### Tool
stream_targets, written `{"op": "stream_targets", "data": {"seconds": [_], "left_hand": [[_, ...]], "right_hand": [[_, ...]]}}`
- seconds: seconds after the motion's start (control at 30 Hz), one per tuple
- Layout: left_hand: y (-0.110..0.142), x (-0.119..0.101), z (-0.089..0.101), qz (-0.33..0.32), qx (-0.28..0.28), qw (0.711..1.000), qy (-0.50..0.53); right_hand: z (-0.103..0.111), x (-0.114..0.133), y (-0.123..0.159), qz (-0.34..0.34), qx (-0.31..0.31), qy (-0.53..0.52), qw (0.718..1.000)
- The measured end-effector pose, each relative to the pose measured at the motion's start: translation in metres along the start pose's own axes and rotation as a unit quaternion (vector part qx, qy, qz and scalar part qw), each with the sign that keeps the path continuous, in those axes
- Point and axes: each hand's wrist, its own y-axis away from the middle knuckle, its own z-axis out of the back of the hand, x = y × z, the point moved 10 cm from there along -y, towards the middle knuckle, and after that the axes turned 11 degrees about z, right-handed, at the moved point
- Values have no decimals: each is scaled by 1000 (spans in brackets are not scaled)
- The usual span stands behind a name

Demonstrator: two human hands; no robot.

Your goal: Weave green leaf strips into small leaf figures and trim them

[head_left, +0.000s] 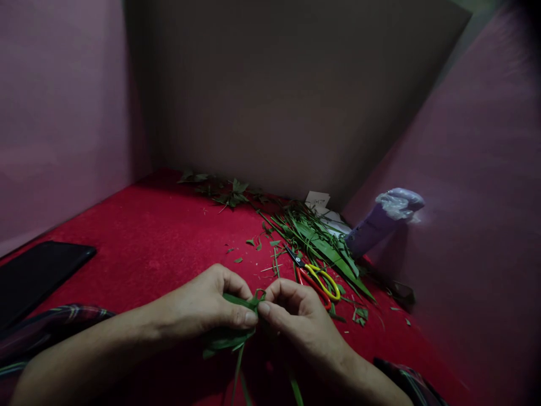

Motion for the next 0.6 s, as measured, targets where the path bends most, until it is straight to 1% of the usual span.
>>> {"op": "stream_targets", "data": {"seconds": [0.1, 0.2, 0.33, 0.47, 0.6], "left_hand": [[-2, 3, 3, -1, -10, 1000, 16], [-5, 7, 5, 4, -12, 1000, -1], [-9, 5, 8, -20, -13, 1000, -6], [-11, 9, 10, -11, -29, 1000, 5], [-9, 6, 8, -15, -38, 999, 16]], "right_hand": [[3, 0, 0, 9, -16, -10, 1000], [7, -2, 0, 15, -27, 4, 1000], [7, 0, 0, 28, -30, 21, 999], [7, 1, 0, 35, -39, 22, 998], [9, -2, -2, 37, -45, 11, 998]]}}
